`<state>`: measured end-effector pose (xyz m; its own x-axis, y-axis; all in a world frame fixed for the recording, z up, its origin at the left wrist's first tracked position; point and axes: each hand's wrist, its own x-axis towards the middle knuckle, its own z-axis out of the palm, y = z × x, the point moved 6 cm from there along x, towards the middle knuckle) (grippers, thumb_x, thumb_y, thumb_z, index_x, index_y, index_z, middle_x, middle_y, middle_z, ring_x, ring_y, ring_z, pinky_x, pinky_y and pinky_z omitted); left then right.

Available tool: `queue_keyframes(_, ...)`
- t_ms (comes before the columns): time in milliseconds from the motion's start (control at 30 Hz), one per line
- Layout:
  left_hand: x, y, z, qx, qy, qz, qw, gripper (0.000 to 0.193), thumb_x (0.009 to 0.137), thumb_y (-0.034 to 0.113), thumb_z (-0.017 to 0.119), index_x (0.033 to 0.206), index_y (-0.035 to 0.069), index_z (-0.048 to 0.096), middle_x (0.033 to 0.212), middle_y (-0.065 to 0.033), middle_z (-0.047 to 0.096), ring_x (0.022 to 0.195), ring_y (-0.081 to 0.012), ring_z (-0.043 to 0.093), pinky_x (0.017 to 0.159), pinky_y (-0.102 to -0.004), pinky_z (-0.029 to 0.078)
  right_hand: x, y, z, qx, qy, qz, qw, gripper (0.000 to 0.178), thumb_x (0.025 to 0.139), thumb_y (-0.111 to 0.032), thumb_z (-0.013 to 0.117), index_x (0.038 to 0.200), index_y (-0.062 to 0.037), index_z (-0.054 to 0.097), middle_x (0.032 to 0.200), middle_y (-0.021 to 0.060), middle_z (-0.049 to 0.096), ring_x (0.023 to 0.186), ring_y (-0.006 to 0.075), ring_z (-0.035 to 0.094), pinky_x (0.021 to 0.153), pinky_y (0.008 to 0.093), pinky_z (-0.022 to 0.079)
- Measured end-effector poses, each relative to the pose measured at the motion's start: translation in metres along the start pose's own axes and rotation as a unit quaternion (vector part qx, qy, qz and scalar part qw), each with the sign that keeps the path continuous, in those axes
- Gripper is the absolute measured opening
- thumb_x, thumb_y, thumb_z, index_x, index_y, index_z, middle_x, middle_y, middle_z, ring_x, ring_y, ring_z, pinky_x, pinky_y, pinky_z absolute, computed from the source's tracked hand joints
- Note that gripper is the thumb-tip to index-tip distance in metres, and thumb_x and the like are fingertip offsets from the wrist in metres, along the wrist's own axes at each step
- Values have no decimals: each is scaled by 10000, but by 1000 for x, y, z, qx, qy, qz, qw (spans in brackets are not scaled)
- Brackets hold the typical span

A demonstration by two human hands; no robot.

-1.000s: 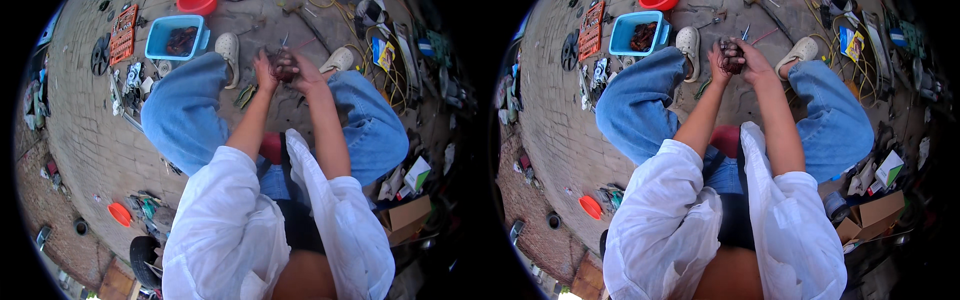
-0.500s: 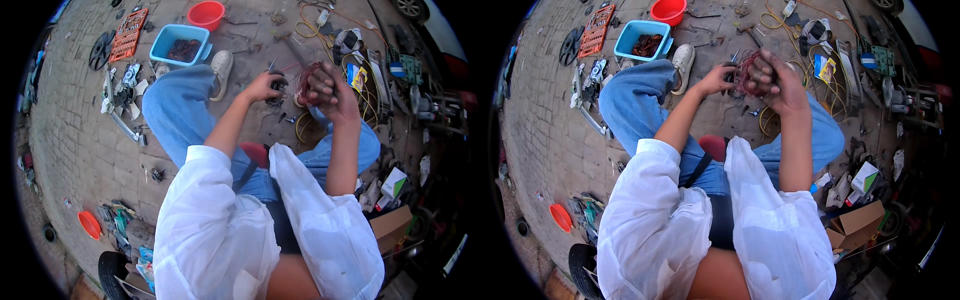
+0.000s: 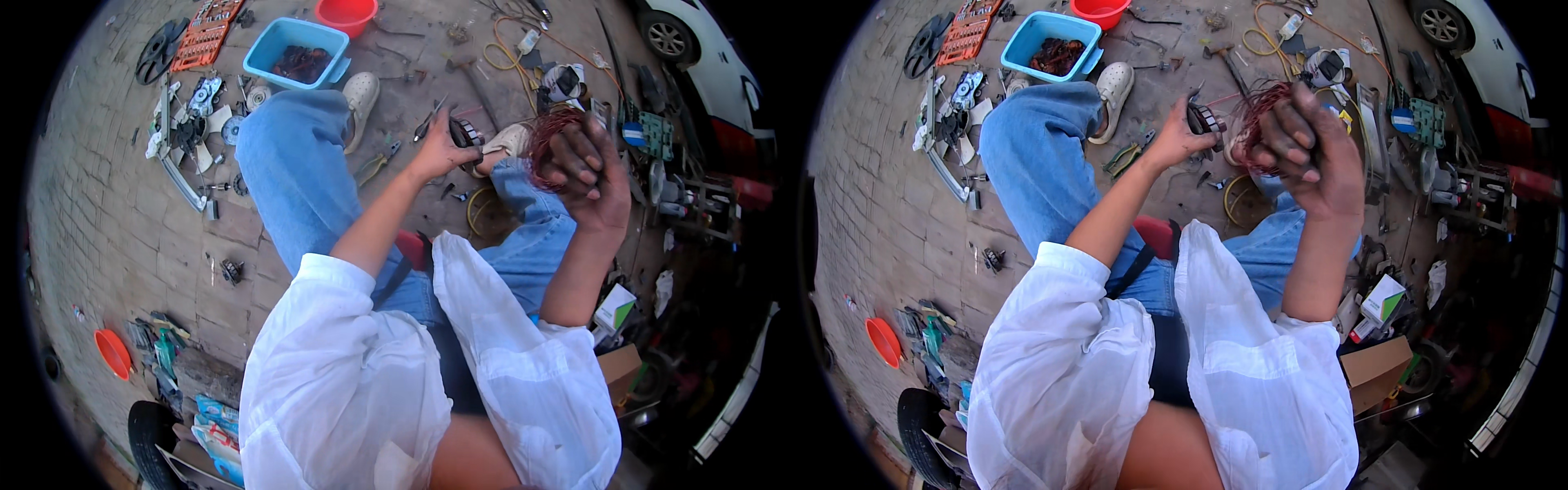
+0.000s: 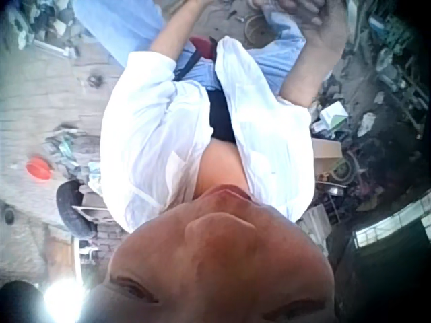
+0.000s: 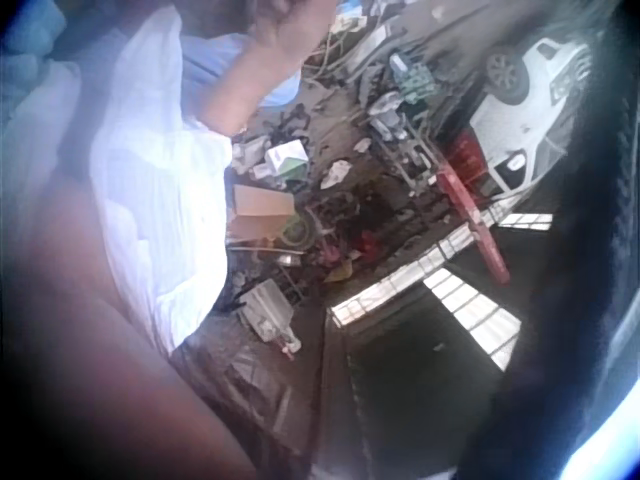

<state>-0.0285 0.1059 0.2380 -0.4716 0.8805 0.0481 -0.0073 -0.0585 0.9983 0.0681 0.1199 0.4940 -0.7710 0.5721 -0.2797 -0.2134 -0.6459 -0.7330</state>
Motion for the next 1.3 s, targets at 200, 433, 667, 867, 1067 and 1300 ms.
queue_keyframes(200,-9,29,2,100,58,-13,993,967,550,304,764,1328,-10,284,1095,-230,492,1057,-356,444,920,-420,389,-3,-9,-3,-86,-24,-16,996,364,947,-242,436,609,-119,379,509,-38,343,346,37,284,516,233,398)
queue_keyframes(433,-14,42,-6,129,100,-51,985,984,529,284,756,1328,-18,269,1100,-292,459,1033,-389,441,915,-429,389,-24,70,29,-305,-58,184,933,249,880,-246,582,798,-12,570,577,-9,506,485,57,457,470,211,380)
queue_keyframes(667,-9,39,0,126,109,-47,985,847,526,267,748,1207,-37,347,1012,-225,551,1011,-350,435,915,-406,384,-44,132,45,-454,-223,206,838,279,905,-202,529,720,5,509,573,69,470,520,182,445,533,318,385)
queue_keyframes(867,-13,21,9,114,75,-67,988,902,521,258,762,1243,-48,316,1101,-233,454,1014,-335,436,922,-389,380,-48,144,54,-601,-276,48,748,249,896,-208,538,750,-7,548,548,60,494,493,163,462,510,305,381)
queue_keyframes(1067,-19,29,10,150,21,-3,989,969,538,242,762,1329,-6,260,1154,-233,401,1053,-366,417,950,-417,363,-13,69,18,-313,-110,12,943,268,865,-262,567,905,0,526,729,114,572,600,237,562,564,362,451)
queue_keyframes(1300,-32,17,32,93,-88,8,992,1061,496,239,788,1368,29,221,1203,-272,357,1126,-412,412,983,-415,348,12,-96,3,-35,11,-248,968,286,953,-170,416,675,-102,413,565,-36,349,347,54,261,577,212,378)
